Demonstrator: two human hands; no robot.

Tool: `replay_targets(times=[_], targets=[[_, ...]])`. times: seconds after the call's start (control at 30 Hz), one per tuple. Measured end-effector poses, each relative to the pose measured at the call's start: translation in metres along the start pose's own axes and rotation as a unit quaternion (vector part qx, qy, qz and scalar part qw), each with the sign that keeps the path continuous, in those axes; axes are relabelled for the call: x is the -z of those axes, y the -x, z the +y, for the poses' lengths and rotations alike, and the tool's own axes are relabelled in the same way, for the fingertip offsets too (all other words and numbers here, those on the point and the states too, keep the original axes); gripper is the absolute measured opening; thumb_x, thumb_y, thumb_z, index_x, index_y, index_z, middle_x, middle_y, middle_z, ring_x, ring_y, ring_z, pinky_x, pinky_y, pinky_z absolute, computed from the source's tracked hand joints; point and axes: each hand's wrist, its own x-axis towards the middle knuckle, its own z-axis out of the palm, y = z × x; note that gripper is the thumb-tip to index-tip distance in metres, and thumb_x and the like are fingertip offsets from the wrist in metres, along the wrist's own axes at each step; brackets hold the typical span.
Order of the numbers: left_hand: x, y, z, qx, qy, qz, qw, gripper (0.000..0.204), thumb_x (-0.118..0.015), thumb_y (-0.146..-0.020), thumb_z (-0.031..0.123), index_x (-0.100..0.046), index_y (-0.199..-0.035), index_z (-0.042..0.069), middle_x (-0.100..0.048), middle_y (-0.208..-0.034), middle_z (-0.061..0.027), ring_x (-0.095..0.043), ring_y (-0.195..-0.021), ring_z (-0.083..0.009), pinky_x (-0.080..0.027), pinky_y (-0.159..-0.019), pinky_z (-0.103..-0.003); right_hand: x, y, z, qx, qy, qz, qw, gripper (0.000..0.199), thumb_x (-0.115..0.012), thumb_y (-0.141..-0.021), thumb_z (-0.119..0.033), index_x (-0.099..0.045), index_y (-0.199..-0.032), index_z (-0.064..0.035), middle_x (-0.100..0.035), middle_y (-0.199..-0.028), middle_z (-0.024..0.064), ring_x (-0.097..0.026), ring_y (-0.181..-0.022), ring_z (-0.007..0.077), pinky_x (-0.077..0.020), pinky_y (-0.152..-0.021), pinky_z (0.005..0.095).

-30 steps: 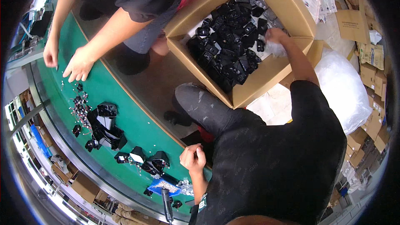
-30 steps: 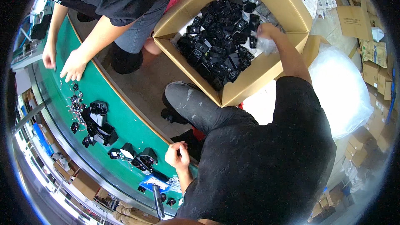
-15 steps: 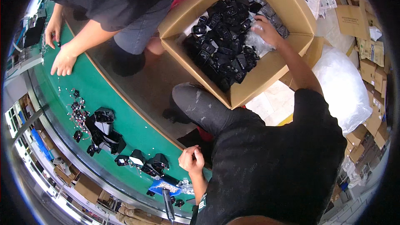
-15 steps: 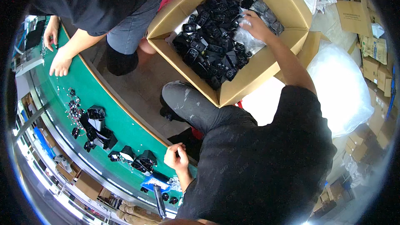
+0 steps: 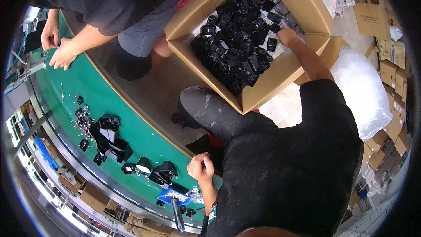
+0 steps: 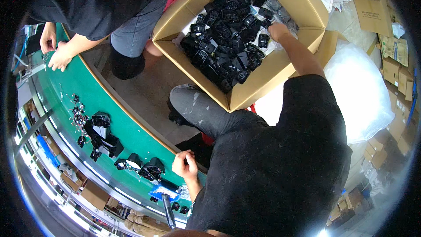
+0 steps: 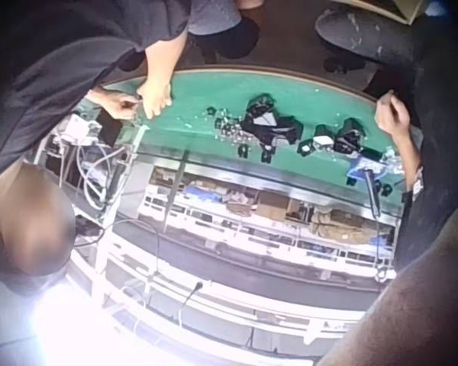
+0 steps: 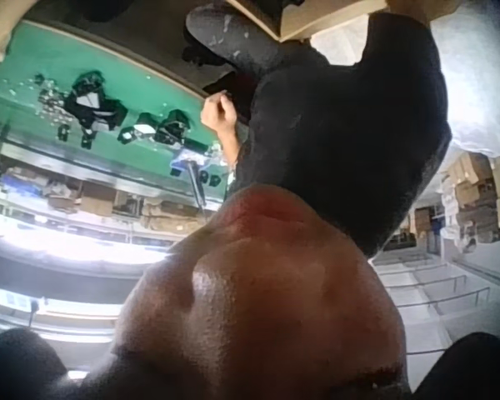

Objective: Pack small electronic components into plastic bags and place them into a cardboard box.

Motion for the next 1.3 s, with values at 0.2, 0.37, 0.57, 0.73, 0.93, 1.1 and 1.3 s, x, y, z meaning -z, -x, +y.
replay_targets(times=[0.2, 0.37, 0.57, 0.73, 0.93, 1.1, 1.3], targets=[[-0.001, 0.000, 0.000, -0.002, 0.003, 0.005, 1.000, 0.004, -0.059, -0.078, 0.004, -0.059, -0.074, 0.004, -0.065, -0.067, -0.0072, -0.061, -0.054, -0.0215, -0.047, -0.051, -0.030, 0.026, 0.028, -0.047, 0.191, -0.337, 0.113, 0.915, 0.033, -0.063, -0.081, -0.035, -0.063, -0.083, -0.0018, -0.061, -0.093, 0.0205, -0.058, -0.090, 0.0367, -0.0457, -0.080, 0.0425], [0.000, -0.001, 0.000, -0.003, 0.007, 0.004, 1.000, 0.003, -0.059, -0.077, 0.002, -0.059, -0.074, 0.003, -0.064, -0.066, -0.0076, -0.062, -0.054, -0.0212, -0.047, -0.050, -0.030, 0.031, 0.034, -0.060, 0.057, -0.498, 0.125, 0.856, 0.032, -0.067, -0.075, -0.030, -0.064, -0.085, -0.0003, -0.063, -0.086, 0.0227, -0.061, -0.083, 0.0351, -0.0478, -0.076, 0.0404], [-0.002, -0.002, 0.001, -0.004, 0.013, 0.010, 1.000, 0.004, -0.059, -0.076, 0.001, -0.061, -0.074, 0.003, -0.064, -0.066, -0.0074, -0.062, -0.054, -0.0205, -0.047, -0.049, -0.029, 0.027, 0.005, 0.032, 0.040, -0.439, -0.001, 0.898, 0.037, -0.067, -0.070, -0.028, -0.064, -0.097, -0.0029, -0.064, -0.100, 0.0215, -0.062, -0.092, 0.0346, -0.0496, -0.081, 0.0391], [-0.002, -0.002, 0.000, -0.007, 0.007, 0.015, 1.000, 0.004, -0.059, -0.075, 0.000, -0.061, -0.074, 0.003, -0.064, -0.066, -0.0071, -0.061, -0.053, -0.0202, -0.047, -0.049, -0.028, 0.008, -0.005, 0.036, -0.164, -0.123, 0.056, 0.977, 0.030, -0.061, -0.075, -0.024, -0.067, -0.097, -0.0044, -0.065, -0.102, 0.0182, -0.063, -0.098, 0.0325, -0.0508, -0.082, 0.0434], [-0.002, -0.003, 0.002, 0.008, 0.014, 0.006, 1.000, 0.004, -0.059, -0.075, 0.000, -0.061, -0.074, 0.003, -0.064, -0.066, -0.0072, -0.062, -0.054, -0.0203, -0.047, -0.050, -0.028, -0.007, -0.014, 0.036, -0.171, -0.102, 0.032, 0.980, 0.027, -0.059, -0.079, -0.024, -0.066, -0.094, -0.0028, -0.065, -0.099, 0.0199, -0.062, -0.098, 0.0331, -0.0497, -0.083, 0.0449], [-0.001, -0.002, 0.002, 0.002, 0.002, 0.016, 1.000, 0.005, -0.058, -0.075, 0.000, -0.061, -0.073, 0.003, -0.064, -0.066, -0.0074, -0.062, -0.055, -0.0199, -0.047, -0.051, -0.028, 0.048, 0.023, -0.032, 0.134, -0.336, -0.032, 0.932, 0.033, -0.067, -0.077, -0.032, -0.067, -0.094, -0.0028, -0.067, -0.093, 0.0157, -0.062, -0.093, 0.0289, -0.0435, -0.091, 0.0360], [-0.002, -0.004, 0.003, 0.010, 0.008, 0.010, 1.000, 0.005, -0.059, -0.076, 0.001, -0.062, -0.073, 0.003, -0.064, -0.066, -0.0075, -0.062, -0.055, -0.0204, -0.048, -0.051, -0.028, 0.036, 0.017, 0.014, 0.026, -0.630, 0.082, 0.772, 0.021, -0.063, -0.083, -0.022, -0.067, -0.094, -0.0045, -0.067, -0.089, 0.0093, -0.062, -0.083, 0.0175, -0.0481, -0.077, 0.0334]])
